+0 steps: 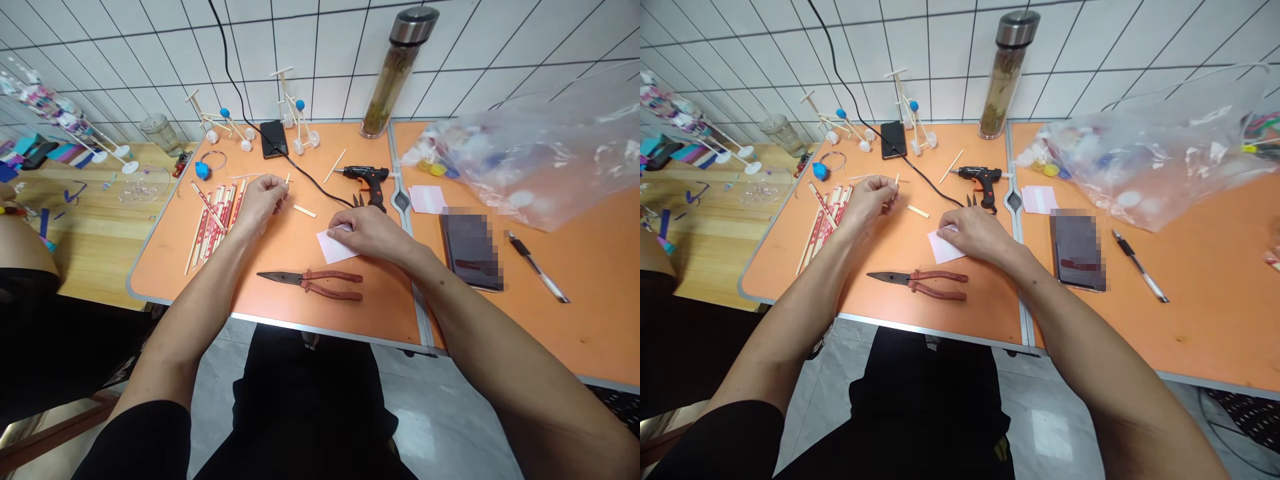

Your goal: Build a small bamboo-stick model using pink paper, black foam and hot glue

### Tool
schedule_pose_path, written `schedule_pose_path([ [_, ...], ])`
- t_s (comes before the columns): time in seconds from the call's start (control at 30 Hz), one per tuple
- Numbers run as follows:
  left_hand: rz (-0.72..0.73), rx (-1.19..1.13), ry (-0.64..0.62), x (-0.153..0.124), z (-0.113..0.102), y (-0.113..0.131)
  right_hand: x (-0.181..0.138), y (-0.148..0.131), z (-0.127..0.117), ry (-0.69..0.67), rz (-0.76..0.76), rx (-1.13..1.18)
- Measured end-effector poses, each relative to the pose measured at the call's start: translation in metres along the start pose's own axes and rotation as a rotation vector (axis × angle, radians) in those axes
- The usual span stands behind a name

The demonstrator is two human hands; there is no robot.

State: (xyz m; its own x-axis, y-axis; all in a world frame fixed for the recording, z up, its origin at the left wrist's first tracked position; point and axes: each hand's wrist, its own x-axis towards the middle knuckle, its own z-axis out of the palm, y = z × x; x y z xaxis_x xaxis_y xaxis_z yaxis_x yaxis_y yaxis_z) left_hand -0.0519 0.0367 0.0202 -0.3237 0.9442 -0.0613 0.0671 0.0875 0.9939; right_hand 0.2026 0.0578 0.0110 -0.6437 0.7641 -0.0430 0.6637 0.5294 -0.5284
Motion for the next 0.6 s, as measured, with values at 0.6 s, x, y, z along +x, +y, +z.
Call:
schedule_pose_path([
  [0.6, 0.047, 0.023, -0.161, -0.0014, 0.006, -0.0044, 0.0001, -0.0008, 0.0044, 0.208, 0.002, -0.1],
])
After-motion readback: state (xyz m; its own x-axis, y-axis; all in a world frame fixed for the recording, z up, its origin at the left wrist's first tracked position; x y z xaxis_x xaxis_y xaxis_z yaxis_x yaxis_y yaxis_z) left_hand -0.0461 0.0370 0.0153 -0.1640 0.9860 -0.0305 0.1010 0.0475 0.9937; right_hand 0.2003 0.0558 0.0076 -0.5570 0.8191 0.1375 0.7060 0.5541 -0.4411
